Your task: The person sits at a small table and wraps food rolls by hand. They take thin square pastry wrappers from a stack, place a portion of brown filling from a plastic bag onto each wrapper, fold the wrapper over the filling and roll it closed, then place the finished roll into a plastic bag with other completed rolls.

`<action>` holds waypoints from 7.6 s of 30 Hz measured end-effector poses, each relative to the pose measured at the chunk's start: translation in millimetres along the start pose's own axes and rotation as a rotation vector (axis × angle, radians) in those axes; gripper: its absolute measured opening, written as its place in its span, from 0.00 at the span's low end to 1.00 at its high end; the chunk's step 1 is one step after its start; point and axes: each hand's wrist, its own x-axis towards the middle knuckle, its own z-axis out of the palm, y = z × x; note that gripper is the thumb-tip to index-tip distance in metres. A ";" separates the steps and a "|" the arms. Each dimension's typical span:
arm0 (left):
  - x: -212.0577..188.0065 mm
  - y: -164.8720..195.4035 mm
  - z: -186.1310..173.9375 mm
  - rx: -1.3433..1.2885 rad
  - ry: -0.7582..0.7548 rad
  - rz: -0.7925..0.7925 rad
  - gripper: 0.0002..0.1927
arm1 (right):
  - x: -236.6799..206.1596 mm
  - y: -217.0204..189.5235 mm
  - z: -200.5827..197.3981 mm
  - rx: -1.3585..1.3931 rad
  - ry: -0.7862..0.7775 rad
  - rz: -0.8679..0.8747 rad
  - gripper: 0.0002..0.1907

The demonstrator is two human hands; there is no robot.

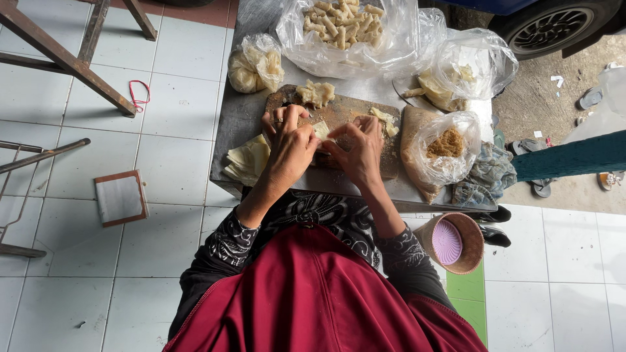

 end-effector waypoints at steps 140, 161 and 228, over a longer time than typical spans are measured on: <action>-11.0 22.1 -7.3 0.379 0.035 -0.117 0.06 | -30.9 65.0 -181.4 -0.165 0.206 0.113 0.10; -2.7 22.2 -25.7 0.326 0.054 -0.166 0.08 | -3.2 122.7 -142.2 -0.150 0.109 0.367 0.18; 2.5 16.8 -19.2 0.116 0.014 0.054 0.04 | -5.3 -36.0 -0.5 0.191 0.039 -0.018 0.08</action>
